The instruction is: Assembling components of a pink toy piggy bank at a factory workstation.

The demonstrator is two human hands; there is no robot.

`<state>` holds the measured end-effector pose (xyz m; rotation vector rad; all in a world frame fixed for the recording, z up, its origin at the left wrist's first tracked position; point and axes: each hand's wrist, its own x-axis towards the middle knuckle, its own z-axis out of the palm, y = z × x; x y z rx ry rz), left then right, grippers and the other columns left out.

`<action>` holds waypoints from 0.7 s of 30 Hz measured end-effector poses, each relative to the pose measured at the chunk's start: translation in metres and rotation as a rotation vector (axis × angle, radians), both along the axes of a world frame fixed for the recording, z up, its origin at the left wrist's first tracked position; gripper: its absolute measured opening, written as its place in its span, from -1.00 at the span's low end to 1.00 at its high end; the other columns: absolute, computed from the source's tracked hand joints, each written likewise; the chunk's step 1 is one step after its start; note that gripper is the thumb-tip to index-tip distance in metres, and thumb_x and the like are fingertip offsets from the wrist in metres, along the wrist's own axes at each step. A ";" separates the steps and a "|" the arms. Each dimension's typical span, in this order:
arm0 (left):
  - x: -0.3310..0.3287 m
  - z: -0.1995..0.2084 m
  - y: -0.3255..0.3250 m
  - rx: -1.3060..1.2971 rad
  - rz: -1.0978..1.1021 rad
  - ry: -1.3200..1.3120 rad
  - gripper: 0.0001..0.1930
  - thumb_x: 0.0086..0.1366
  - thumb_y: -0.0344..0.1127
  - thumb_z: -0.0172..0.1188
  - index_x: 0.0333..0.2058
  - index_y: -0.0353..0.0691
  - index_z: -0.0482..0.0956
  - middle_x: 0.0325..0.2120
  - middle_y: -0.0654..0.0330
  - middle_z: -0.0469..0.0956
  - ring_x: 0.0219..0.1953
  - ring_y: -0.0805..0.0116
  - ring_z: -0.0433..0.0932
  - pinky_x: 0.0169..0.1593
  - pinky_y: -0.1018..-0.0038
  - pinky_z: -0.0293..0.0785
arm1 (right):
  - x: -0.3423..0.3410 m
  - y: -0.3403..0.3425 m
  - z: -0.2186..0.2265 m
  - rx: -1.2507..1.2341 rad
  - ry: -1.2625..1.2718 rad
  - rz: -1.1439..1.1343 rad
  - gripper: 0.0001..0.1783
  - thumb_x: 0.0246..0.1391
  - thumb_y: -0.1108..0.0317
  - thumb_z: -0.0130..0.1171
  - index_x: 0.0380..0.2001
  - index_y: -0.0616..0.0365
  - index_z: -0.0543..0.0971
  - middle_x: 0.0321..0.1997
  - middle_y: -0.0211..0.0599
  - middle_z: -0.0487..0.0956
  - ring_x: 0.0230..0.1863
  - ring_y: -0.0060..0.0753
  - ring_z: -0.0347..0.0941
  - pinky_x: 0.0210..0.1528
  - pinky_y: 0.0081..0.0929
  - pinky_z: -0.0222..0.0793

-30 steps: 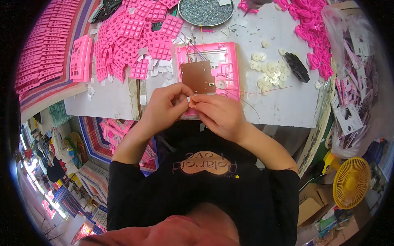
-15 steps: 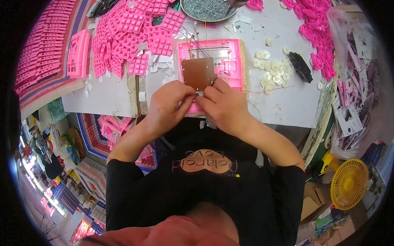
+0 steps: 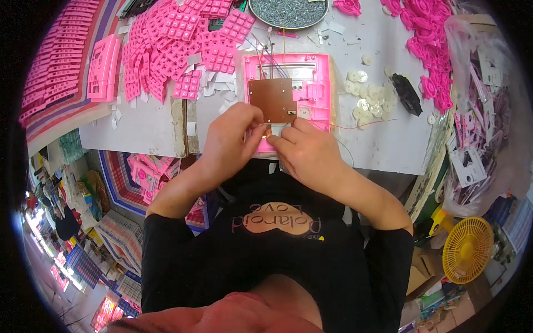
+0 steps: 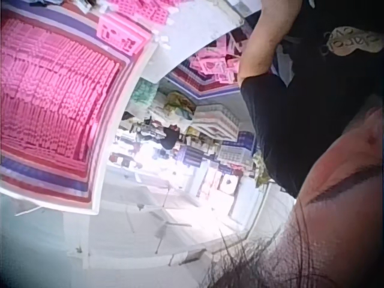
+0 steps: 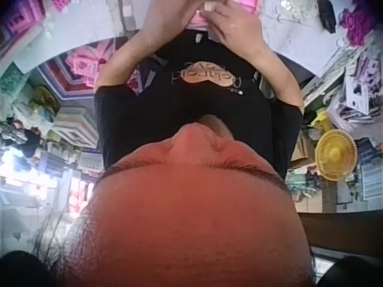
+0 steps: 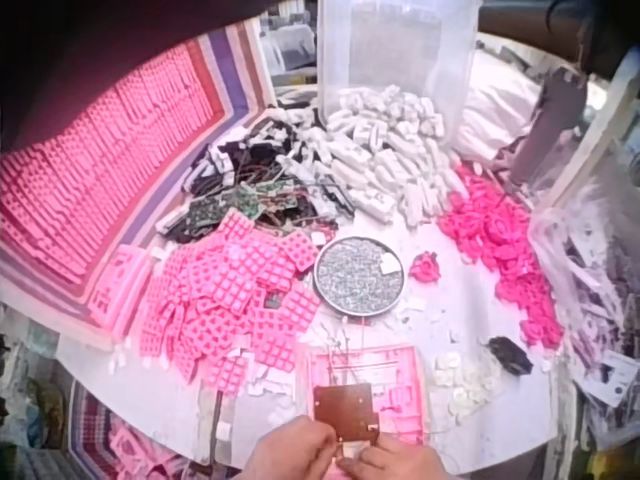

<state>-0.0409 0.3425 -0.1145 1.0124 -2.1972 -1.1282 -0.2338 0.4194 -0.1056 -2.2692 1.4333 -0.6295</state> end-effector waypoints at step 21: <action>0.041 0.007 -0.002 -0.104 0.169 0.140 -0.88 0.15 -0.55 0.32 -0.38 -0.29 0.54 -0.35 0.10 0.56 -0.37 0.24 0.56 -0.31 0.41 0.46 | 0.007 -0.003 0.008 0.021 0.118 -0.028 -0.52 -0.04 0.38 0.36 0.03 0.05 0.62 -0.41 -0.40 0.49 -0.31 -0.33 0.46 -0.40 -0.40 0.46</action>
